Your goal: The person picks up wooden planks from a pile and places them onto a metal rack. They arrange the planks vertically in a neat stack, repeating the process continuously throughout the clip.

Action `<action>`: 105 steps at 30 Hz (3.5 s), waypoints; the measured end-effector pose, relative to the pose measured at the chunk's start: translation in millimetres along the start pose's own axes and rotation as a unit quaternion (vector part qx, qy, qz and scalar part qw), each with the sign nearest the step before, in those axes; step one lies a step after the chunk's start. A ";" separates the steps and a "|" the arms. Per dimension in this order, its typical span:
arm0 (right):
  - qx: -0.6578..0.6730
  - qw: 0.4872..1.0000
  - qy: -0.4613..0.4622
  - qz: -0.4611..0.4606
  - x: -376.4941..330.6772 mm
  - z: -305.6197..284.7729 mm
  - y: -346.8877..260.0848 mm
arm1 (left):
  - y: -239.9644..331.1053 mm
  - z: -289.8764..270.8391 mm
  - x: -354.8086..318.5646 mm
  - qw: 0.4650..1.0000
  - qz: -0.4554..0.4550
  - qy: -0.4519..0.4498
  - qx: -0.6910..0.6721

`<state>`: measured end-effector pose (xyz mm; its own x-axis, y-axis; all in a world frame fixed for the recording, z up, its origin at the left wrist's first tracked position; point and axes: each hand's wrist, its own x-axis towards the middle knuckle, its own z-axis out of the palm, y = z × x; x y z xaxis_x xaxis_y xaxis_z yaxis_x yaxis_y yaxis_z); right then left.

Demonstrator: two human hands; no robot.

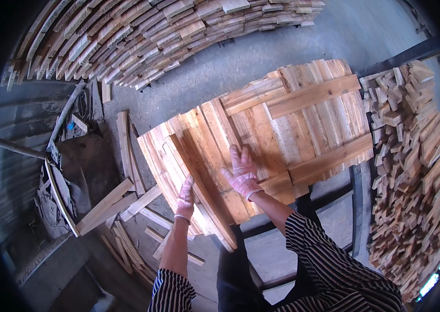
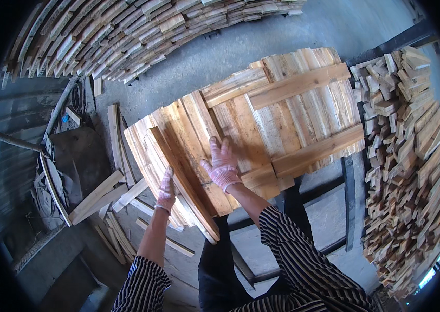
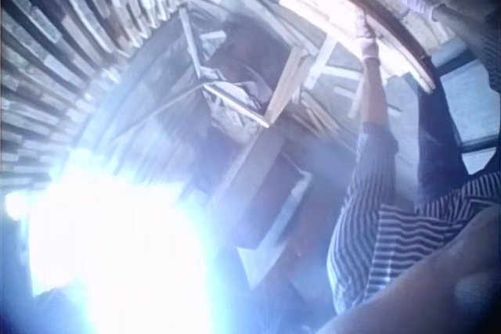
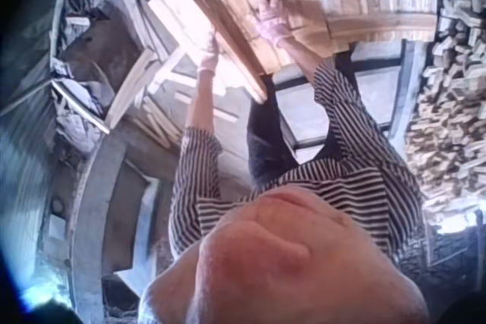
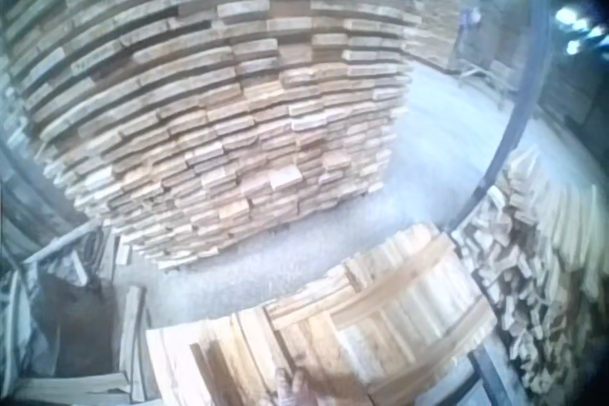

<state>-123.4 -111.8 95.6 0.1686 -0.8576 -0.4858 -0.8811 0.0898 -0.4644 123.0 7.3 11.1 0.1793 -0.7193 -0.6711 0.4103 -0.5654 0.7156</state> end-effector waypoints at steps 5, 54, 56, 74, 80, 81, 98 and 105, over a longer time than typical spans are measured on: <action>0.140 0.981 0.013 -0.137 -51.1 14.0 -5.5 | 42.3 78.4 -31.6 0.989 -0.081 -0.050 -0.110; 0.080 0.987 0.137 0.012 28.4 -27.7 145.9 | 43.7 -61.3 116.0 0.889 -0.094 0.177 0.411; 0.020 0.994 0.100 0.030 12.9 -44.7 157.4 | 52.6 -3.2 112.7 0.831 -0.046 0.224 0.508; 0.270 0.719 0.330 0.549 -51.7 -571.0 407.6 | 5.0 481.9 0.4 0.942 -0.018 -0.030 0.335; 0.391 0.675 0.462 0.422 -100.4 -550.6 466.4 | 14.9 658.5 -51.7 0.932 -0.084 -0.202 0.290; 0.449 0.670 0.467 0.362 -109.6 -554.9 459.4 | 25.5 675.5 -42.3 0.928 -0.085 -0.232 0.278; 0.813 0.527 -0.028 0.248 -489.4 -454.6 363.3 | -3.0 795.1 -259.7 0.781 -0.444 -0.430 -0.091; 0.325 0.906 0.077 0.258 -265.6 -400.3 291.1 | 19.4 652.4 -204.9 0.882 -0.322 -0.307 -0.156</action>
<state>-601.6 -60.6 385.9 -0.2999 -0.6718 -0.6773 -0.3695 0.7363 -0.5668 -489.1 -119.6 288.9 -0.6598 -0.4271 -0.6183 0.4933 -0.8668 0.0723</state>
